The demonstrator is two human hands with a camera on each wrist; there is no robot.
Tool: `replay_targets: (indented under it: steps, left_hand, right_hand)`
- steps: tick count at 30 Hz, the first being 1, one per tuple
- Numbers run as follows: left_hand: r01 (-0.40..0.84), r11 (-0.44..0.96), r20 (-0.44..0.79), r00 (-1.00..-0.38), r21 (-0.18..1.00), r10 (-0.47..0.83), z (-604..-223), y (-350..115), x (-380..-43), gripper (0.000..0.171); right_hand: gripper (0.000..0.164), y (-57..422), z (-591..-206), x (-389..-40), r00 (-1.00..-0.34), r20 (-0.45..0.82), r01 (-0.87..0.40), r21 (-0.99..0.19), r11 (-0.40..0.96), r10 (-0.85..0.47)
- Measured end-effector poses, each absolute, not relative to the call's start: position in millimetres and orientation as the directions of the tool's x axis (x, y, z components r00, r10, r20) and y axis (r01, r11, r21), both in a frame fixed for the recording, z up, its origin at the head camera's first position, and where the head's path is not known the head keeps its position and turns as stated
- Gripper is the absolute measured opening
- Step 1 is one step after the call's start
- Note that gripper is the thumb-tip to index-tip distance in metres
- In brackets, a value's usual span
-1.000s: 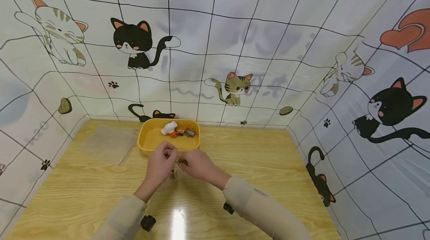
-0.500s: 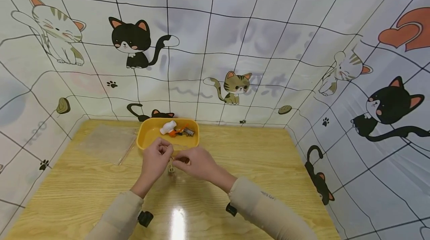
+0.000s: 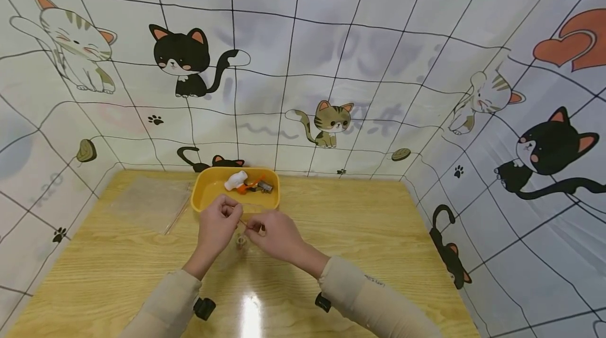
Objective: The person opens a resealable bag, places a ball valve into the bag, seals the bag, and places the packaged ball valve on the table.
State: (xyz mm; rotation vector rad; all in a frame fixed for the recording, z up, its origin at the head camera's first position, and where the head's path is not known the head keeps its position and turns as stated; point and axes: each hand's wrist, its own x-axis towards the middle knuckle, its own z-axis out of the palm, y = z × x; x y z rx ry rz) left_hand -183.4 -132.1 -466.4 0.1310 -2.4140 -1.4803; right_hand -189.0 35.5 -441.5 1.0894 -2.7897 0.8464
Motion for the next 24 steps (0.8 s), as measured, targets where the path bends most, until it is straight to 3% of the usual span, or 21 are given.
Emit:
replay_targets:
  steps: [13,20,24]
  left_hand:
    - [0.055,0.501,0.211,-0.942,0.864,-0.262,-465.3,-134.0,-183.8,0.01]
    - [0.104,0.493,0.257,-0.932,0.864,-0.254,-464.1,-135.9,-183.9,0.006]
    - [0.136,0.473,0.267,-0.938,0.871,-0.221,-464.2,-138.9,-183.7,0.019]
  right_hand:
    - [0.013,42.2,-438.7,-191.2,-0.774,0.237,-0.624,-0.438,0.647,-0.587]
    - [0.013,46.6,-430.2,-197.0,-0.747,0.304,-0.665,-0.366,0.651,-0.592]
    - [0.016,50.8,-424.3,-200.0,-0.752,0.293,-0.659,-0.352,0.665,-0.59]
